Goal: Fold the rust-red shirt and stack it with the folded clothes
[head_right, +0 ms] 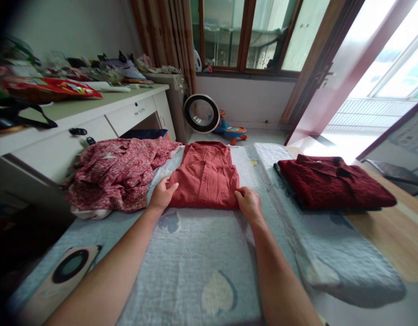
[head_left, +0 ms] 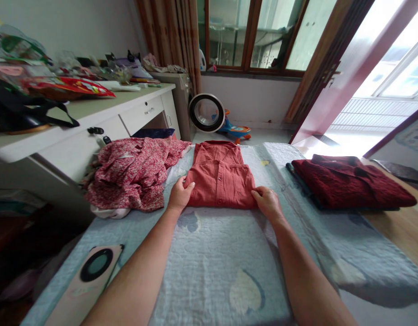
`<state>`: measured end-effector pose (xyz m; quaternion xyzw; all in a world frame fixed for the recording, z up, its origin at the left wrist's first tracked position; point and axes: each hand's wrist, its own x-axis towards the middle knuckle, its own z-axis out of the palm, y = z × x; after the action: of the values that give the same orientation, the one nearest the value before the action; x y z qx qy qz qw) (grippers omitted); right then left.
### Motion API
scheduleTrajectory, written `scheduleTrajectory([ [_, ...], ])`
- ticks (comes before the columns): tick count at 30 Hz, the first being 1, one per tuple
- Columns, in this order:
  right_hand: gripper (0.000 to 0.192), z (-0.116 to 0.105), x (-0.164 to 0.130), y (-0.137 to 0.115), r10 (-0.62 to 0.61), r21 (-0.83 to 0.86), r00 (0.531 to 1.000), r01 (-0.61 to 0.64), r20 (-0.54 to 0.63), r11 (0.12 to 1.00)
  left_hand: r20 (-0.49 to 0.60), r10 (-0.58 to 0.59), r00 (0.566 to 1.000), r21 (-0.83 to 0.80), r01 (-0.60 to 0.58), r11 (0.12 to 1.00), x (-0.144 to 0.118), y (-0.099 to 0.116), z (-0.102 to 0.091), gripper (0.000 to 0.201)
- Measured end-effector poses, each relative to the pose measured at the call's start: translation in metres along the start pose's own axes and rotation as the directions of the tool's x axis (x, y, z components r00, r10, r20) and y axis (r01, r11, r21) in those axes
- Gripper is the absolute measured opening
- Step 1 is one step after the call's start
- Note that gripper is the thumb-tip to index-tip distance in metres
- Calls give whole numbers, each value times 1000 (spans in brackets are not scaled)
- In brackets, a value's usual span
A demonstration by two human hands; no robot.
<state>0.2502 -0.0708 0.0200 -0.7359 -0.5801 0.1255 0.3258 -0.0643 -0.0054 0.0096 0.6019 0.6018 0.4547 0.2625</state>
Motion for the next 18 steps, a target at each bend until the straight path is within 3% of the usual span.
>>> scheduleTrajectory([
  [2,33,3,0,2,44,172,999,-47,19,984,-22,8,1000,28,-7,1000,-1,2,0,35],
  [5,43,8,-1,5,139,450,984,-176,115,876,-26,8,1000,31,-7,999,-2,3,-1,36],
  [8,45,10,0,7,208,513,965,-261,159,818,19,-10,1000,16,10,1000,0,-1,-2,40],
  [11,35,9,2,7,186,410,978,-208,92,888,63,-41,997,-25,42,999,3,-8,-2,46],
  [14,26,8,2,6,76,170,995,-65,-62,983,67,-59,996,-91,65,994,7,-14,-3,45],
  [18,26,7,-1,1,-13,-107,989,-2,-145,994,106,-55,993,-86,64,994,10,-16,-2,39],
])
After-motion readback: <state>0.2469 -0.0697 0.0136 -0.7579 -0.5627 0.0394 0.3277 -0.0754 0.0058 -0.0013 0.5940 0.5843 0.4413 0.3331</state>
